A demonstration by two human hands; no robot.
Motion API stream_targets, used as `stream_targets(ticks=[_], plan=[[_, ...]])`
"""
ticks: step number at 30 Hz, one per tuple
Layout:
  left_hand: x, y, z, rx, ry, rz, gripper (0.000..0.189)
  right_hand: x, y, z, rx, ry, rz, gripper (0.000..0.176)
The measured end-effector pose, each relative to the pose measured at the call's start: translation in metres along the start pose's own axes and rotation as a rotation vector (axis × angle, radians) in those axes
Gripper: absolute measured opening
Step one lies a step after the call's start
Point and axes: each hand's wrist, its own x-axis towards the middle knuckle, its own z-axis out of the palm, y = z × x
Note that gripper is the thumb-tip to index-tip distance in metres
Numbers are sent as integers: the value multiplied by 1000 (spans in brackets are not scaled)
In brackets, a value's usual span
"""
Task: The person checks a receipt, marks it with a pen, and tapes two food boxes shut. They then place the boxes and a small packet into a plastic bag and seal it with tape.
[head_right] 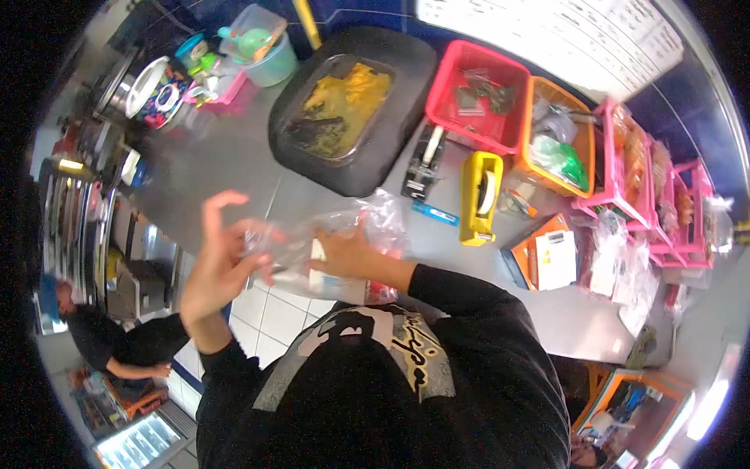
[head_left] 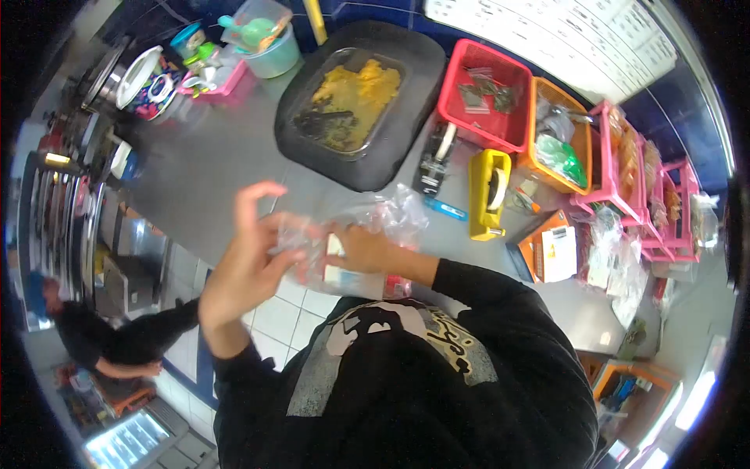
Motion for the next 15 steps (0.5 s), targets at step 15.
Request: stream_targets(ticks=[15], plan=[[4,-1,-15,24,-10,-113,59,-166,285,-236,-666,755,601,18]])
